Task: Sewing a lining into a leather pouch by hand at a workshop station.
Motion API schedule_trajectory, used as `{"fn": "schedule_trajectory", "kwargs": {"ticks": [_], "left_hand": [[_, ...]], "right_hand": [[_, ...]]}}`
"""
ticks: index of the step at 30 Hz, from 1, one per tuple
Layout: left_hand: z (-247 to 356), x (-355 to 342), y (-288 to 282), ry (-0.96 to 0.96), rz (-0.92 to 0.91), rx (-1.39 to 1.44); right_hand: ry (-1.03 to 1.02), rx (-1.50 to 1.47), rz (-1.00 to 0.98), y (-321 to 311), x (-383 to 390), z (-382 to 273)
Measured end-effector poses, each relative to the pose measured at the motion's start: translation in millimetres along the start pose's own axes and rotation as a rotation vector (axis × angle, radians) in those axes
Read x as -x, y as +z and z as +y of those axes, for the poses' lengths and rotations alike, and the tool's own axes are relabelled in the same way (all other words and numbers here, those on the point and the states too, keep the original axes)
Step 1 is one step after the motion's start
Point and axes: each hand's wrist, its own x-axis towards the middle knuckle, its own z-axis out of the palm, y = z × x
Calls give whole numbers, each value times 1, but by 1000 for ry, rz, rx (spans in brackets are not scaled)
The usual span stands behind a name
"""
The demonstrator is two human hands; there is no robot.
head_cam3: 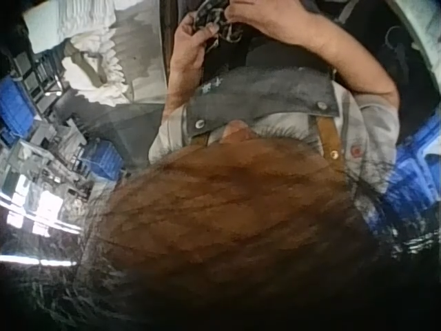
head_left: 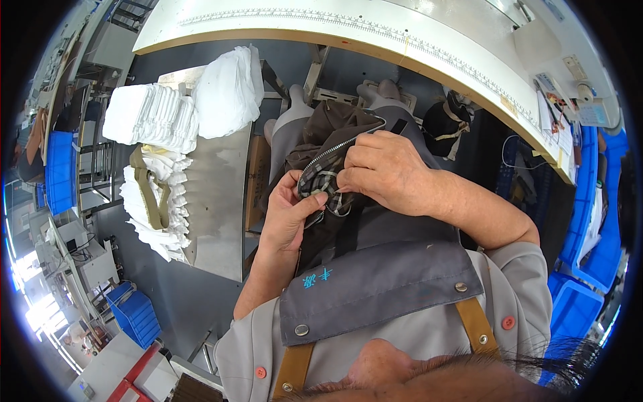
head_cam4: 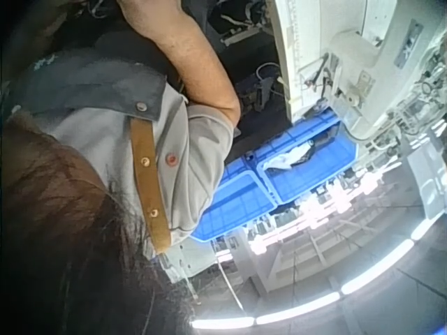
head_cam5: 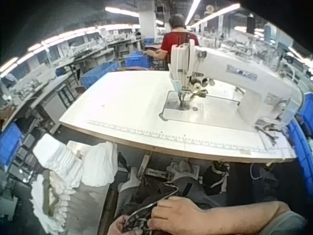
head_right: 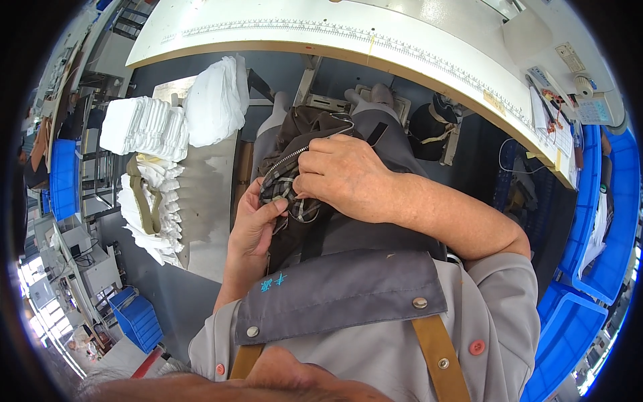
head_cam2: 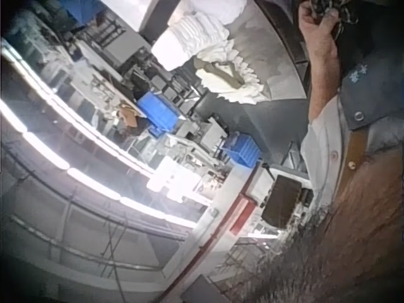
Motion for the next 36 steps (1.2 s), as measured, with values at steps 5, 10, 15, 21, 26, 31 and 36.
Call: {"fn": "schedule_trajectory", "kwargs": {"ticks": [5,10,15,21,26,31,36], "left_hand": [[0,0,1,-4,-1,5],[-2,-2,-3,1,-3,7],[-1,-1,0,-6,9,2],[-2,-2,1,5,8,7],[-5,-3,-4,-3,-4,5],[-3,-5,-4,-14,-26,-20],[-1,-7,-3,-30,-55,-7]], "right_hand": [[-50,54,-65,-6,-5,1],[-100,89,-110,-9,-6,3],[-128,131,-218,-17,-12,-1],[-167,122,-199,-15,-16,3],[-195,16,-192,-7,-17,17],[-182,-92,-170,-4,-17,24],[-227,-145,-191,-3,-22,30]]}}
